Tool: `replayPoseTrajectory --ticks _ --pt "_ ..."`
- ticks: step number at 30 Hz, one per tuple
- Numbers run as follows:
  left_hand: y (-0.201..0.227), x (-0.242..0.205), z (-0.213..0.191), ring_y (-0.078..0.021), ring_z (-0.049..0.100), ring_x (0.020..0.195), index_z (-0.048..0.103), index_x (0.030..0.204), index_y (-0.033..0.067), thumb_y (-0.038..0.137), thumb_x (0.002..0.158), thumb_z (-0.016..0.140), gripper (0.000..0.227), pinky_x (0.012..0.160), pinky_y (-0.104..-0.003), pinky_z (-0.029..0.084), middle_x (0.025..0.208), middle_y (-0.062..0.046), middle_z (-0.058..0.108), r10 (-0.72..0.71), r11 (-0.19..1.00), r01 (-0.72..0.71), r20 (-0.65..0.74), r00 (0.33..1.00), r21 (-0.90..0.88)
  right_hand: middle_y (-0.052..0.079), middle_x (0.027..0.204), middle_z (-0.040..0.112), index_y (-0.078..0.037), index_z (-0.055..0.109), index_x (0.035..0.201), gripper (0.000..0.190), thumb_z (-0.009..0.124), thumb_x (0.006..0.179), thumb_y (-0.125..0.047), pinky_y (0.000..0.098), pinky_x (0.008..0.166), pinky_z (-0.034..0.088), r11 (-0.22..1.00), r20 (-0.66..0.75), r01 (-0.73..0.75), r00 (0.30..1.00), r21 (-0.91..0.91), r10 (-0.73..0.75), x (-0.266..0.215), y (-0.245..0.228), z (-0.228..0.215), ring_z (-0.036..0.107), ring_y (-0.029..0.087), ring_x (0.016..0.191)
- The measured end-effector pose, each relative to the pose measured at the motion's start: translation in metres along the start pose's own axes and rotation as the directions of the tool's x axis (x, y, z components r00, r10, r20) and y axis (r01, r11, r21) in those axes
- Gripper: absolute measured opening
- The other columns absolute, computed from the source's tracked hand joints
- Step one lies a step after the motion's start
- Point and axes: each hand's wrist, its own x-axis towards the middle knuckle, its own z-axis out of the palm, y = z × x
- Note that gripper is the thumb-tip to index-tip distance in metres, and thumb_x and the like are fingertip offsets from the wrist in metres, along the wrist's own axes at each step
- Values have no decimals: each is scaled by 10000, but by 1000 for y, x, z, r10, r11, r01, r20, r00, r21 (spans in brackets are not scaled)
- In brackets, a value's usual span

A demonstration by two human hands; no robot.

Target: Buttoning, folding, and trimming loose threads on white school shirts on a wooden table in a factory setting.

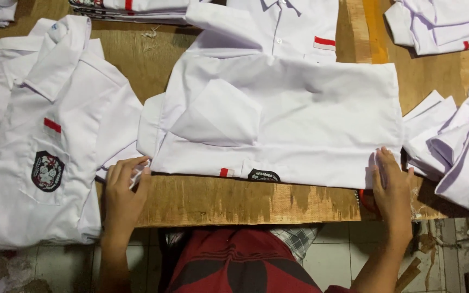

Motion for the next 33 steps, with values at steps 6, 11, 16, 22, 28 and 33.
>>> replayPoseTrajectory --ticks 6,11,16,22,28,33 --pt "5 7 23 -253 517 933 727 1182 107 181 955 743 239 894 -387 437 1007 -20 645 -34 999 35 -32 999 17 169 1453 621 -40 647 1346 371 617 1020 134 785 1212 218 963 -248 223 934 -154 -256 3 3 27 569 395 1399" --pt "5 15 13 -210 600 949 733 1084 134 338 1049 653 222 876 -344 483 888 -7 665 -201 979 202 119 972 10 94 1478 564 -99 572 1390 396 583 996 -61 569 1246 232 922 -95 365 930 129 -355 7 -69 63 450 332 1454" --pt "12 12 -4 -312 653 989 719 1097 109 339 1046 641 249 902 -401 525 899 -111 689 -386 915 402 226 895 -26 100 1621 412 -126 419 1554 632 502 1020 -453 509 1274 68 980 206 182 959 78 -195 10 -105 53 320 282 1522" --pt "3 5 11 -243 630 901 723 936 149 317 967 744 172 839 -351 532 751 -51 712 -357 934 356 125 926 36 32 1674 335 -200 403 1580 667 501 1001 -516 436 1281 89 985 219 167 961 30 -170 13 -90 56 254 234 1553" --pt "-7 -3 19 -263 593 808 631 924 88 246 939 748 198 766 -408 492 830 -58 626 -250 967 249 8 968 56 109 1654 357 -103 475 1505 567 592 957 -188 508 1283 125 928 139 262 942 265 -306 1 -69 38 260 301 1558" --pt "14 3 17 -227 632 727 594 1126 75 397 926 701 393 753 -423 486 1075 -37 725 -457 889 458 97 884 14 63 1680 341 -135 584 1387 591 626 818 17 633 1272 74 939 197 278 928 203 -317 -26 -31 19 188 287 1620"
